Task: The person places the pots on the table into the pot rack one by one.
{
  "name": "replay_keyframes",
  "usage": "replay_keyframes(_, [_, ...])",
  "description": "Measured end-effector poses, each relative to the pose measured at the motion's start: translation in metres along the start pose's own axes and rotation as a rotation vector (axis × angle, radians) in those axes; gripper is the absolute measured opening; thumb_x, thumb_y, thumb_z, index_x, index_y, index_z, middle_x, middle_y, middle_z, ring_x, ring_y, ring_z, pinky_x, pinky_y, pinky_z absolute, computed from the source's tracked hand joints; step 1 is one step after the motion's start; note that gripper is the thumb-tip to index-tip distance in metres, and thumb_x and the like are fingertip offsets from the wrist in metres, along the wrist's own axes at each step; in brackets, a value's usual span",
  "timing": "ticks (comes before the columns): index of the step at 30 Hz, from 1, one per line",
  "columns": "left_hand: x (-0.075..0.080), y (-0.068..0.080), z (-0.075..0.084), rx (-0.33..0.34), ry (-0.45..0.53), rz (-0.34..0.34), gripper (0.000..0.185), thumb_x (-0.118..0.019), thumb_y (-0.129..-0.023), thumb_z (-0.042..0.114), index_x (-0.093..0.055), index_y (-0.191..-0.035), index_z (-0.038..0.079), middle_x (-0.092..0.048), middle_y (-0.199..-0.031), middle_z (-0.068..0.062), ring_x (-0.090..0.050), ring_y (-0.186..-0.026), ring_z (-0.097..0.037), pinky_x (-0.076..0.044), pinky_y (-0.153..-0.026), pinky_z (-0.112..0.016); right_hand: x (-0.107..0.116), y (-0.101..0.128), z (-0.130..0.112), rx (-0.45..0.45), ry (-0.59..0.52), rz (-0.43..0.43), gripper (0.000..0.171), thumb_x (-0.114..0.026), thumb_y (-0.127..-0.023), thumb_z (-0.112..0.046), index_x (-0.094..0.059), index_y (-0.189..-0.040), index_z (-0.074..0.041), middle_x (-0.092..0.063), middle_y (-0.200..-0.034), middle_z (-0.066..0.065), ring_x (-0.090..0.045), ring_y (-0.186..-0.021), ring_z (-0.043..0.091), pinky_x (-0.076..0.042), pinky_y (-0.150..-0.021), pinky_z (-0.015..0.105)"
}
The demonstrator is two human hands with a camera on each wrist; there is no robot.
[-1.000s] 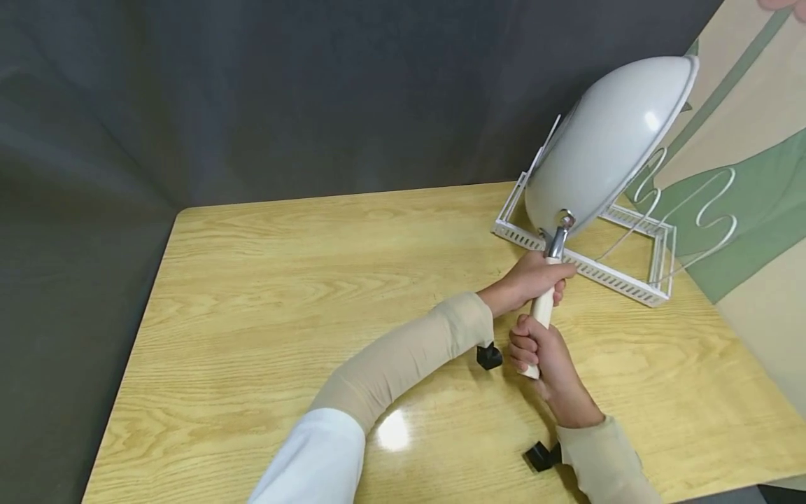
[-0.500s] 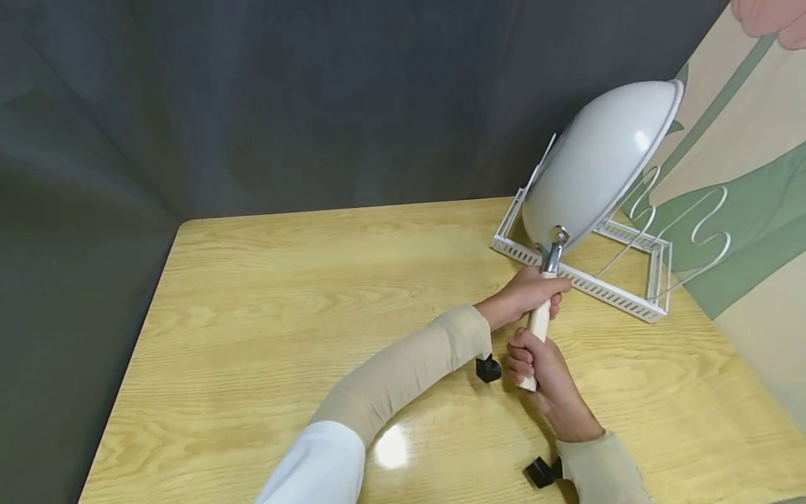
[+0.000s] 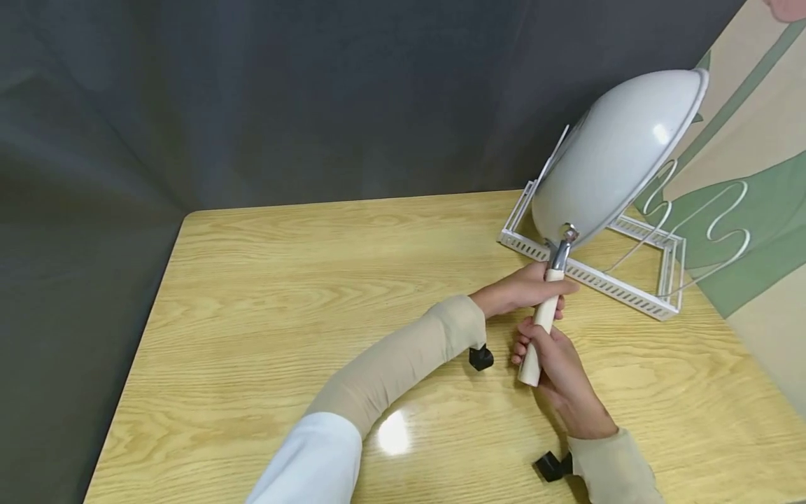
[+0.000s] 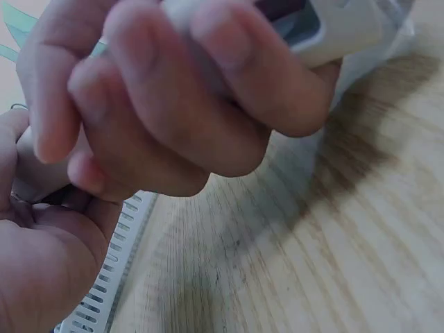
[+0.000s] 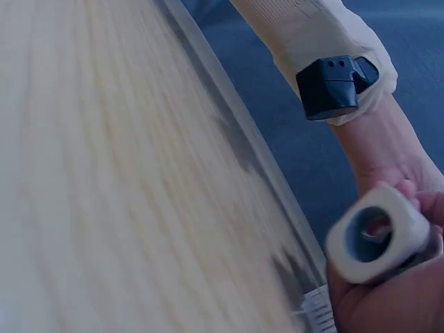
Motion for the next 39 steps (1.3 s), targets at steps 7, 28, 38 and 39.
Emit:
replay_keyframes(7, [0.005,0.003,-0.002,0.007,-0.073,0.028,0.017,-0.066,-0.102,0.014,-0.056,-0.092,0.004,-0.064,-0.069,-0.013,-0.064,-0.057,-0.019,-0.056,-0.058,-0.027,0.0,0.0,-0.004,0.004,0.034,-0.053,0.017,-0.053,-0.105,-0.006,-0.048,-0.119,0.002,-0.06,-0.097,0.006,-0.065,-0.084,0.015,-0.058,-0.076,0.03])
replay_keyframes(28, [0.022,0.01,0.003,-0.071,-0.63,0.122,0.028,-0.071,-0.097,0.04,-0.057,-0.101,0.016,-0.062,-0.089,0.001,-0.06,-0.08,-0.011,-0.049,-0.072,-0.021,0.003,-0.005,-0.011,0.108,0.101,-0.141,0.035,-0.055,-0.103,0.001,-0.044,-0.136,0.003,-0.059,-0.126,0.014,-0.069,-0.11,0.018,-0.055,-0.094,0.031])
replay_keyframes(38, [0.018,0.015,0.008,-0.086,-0.863,0.084,0.036,-0.068,-0.096,0.052,-0.054,-0.11,0.021,-0.061,-0.089,0.004,-0.058,-0.077,-0.007,-0.046,-0.066,-0.02,-0.001,0.002,-0.017,0.106,0.098,-0.029,0.034,-0.048,-0.108,-0.01,-0.035,-0.139,-0.006,-0.045,-0.131,0.002,-0.053,-0.116,0.012,-0.049,-0.094,0.024])
replay_keyframes(39, [0.016,0.016,0.009,-0.088,-0.904,0.081,0.037,-0.067,-0.097,0.054,-0.053,-0.109,0.022,-0.061,-0.086,0.004,-0.057,-0.073,-0.007,-0.045,-0.063,-0.02,-0.002,0.003,-0.018,0.119,0.11,-0.014,0.036,-0.047,-0.109,-0.012,-0.033,-0.141,-0.007,-0.042,-0.132,0.001,-0.05,-0.116,0.012,-0.048,-0.094,0.023])
Point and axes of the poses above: each hand's wrist, its own y-axis away from the middle knuckle, its own x-axis out of the back of the hand, z = x × y, the point moved 5 cm from there along -y, towards the middle knuckle
